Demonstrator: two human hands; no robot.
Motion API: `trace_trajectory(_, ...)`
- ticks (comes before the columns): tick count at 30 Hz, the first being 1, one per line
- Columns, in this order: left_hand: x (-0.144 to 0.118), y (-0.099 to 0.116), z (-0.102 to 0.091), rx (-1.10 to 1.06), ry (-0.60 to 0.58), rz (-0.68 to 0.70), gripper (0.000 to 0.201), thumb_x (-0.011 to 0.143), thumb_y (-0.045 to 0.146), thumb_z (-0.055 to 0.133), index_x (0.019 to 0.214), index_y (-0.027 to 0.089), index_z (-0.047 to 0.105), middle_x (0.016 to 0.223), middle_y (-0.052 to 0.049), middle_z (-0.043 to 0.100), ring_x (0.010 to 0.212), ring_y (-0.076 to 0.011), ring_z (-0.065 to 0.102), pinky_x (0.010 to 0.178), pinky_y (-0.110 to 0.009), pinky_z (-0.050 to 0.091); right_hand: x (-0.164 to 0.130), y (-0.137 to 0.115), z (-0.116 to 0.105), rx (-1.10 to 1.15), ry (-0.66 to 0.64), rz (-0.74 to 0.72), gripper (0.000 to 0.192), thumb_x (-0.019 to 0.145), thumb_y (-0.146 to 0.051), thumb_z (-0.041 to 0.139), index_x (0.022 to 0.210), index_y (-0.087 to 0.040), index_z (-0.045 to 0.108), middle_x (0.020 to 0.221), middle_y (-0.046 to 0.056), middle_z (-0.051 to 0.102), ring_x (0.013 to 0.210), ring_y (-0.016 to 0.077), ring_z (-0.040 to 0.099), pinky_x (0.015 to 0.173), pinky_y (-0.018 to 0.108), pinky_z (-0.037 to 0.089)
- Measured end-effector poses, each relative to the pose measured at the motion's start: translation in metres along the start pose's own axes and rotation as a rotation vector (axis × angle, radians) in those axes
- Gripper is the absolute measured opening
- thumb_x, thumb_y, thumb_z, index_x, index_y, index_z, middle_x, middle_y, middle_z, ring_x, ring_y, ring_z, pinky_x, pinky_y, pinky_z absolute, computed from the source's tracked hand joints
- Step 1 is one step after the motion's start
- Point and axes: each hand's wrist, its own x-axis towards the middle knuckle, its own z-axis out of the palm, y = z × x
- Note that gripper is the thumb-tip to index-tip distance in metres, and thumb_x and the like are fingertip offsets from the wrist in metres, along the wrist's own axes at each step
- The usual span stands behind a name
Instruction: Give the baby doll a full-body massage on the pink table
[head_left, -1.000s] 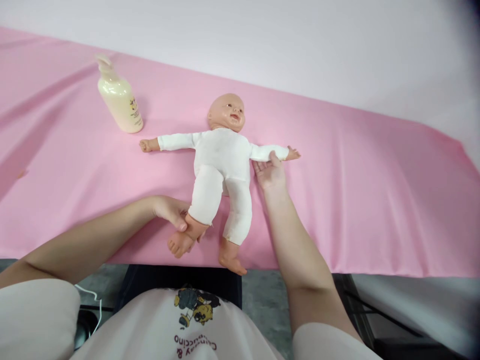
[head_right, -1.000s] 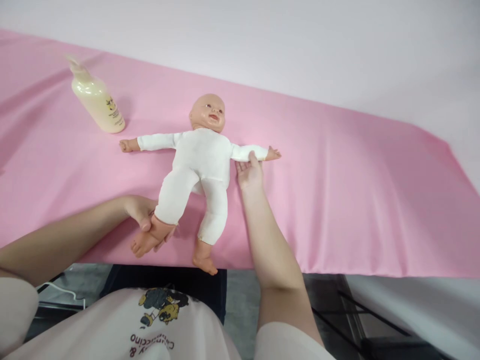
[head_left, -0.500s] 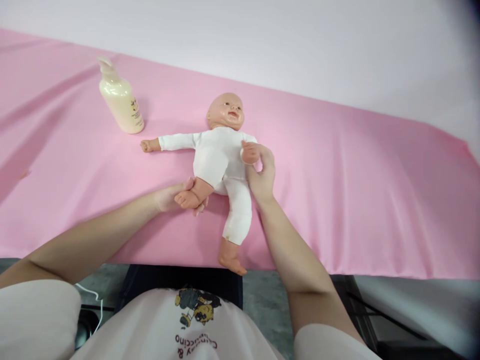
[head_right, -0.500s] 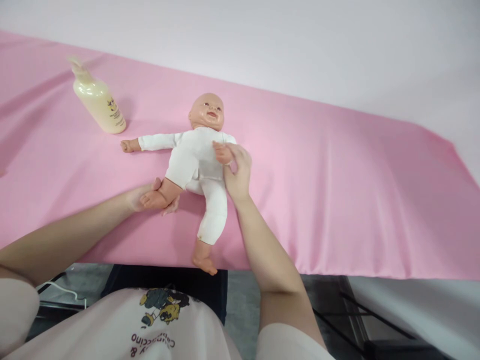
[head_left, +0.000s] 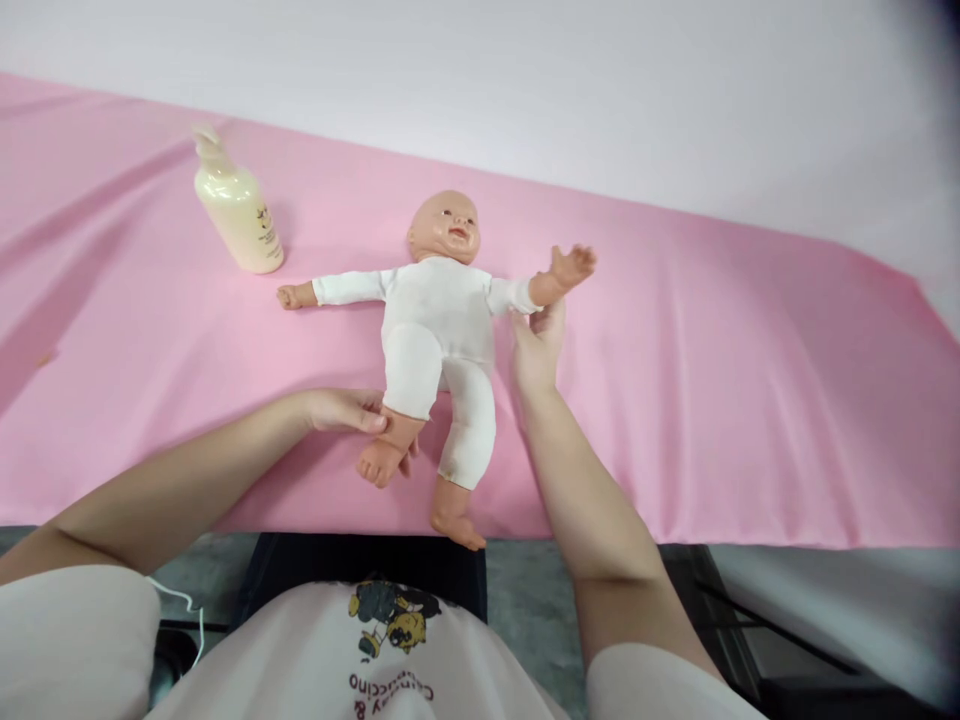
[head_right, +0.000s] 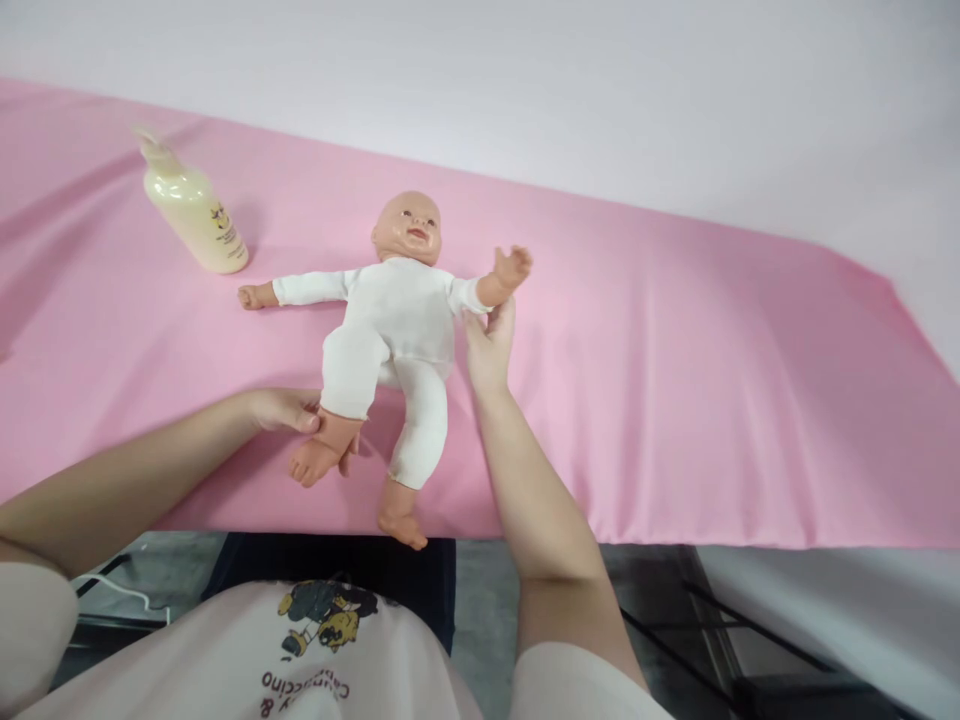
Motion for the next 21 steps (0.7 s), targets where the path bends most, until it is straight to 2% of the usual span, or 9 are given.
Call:
trace_trajectory(3,-0.001,0.002,0.0,0.064,-0.034,-0.003,0.06,0.081,0.065,0.072,0.117,0.017,0.07,0.108,-0.014,0.077,0.109,-0.0319,0.072,0.097,-0.043,0.056,0.013,0.007,-0.008,0.106,0.119,0.054,0.046,0.08,-0.03,0.074,0.124,-0.031,0.059,0.132,0.0,0.065,0.127,0.0166,0.063,0.108,0.039,0.054)
trace_trajectory(9,-0.005,-0.002,-0.005,0.11,0.053,0.046,0.059,0.083,0.059,0.073,0.125,0.019,0.068,0.127,-0.015,0.071,0.123,-0.0331,0.065,0.104,-0.043,0.053,0.033,0.024,-0.025,0.283,0.254,0.239,0.038,0.088,-0.039,0.065,0.123,-0.029,0.057,0.13,0.002,0.066,0.114,0.0165,0.07,0.098,0.039,0.06)
trace_trajectory(16,-0.009,-0.008,-0.013,0.135,0.118,-0.011,0.066,0.081,0.062,0.074,0.13,0.019,0.066,0.13,-0.014,0.07,0.13,-0.0319,0.061,0.11,-0.041,0.049,0.04,0.035,-0.029,0.352,0.358,0.386,0.035,0.092,-0.042,0.058,0.123,-0.024,0.06,0.129,0.005,0.067,0.11,0.0169,0.071,0.101,0.042,0.06)
trace_trajectory(21,-0.009,-0.007,-0.012,0.152,0.187,-0.002,0.072,0.084,0.07,0.066,0.131,0.016,0.065,0.122,-0.016,0.073,0.12,-0.0313,0.067,0.104,-0.041,0.052,0.043,0.032,-0.026,0.374,0.362,0.426,0.038,0.095,-0.044,0.055,0.126,-0.022,0.059,0.132,0.008,0.066,0.109,0.0162,0.071,0.099,0.039,0.06)
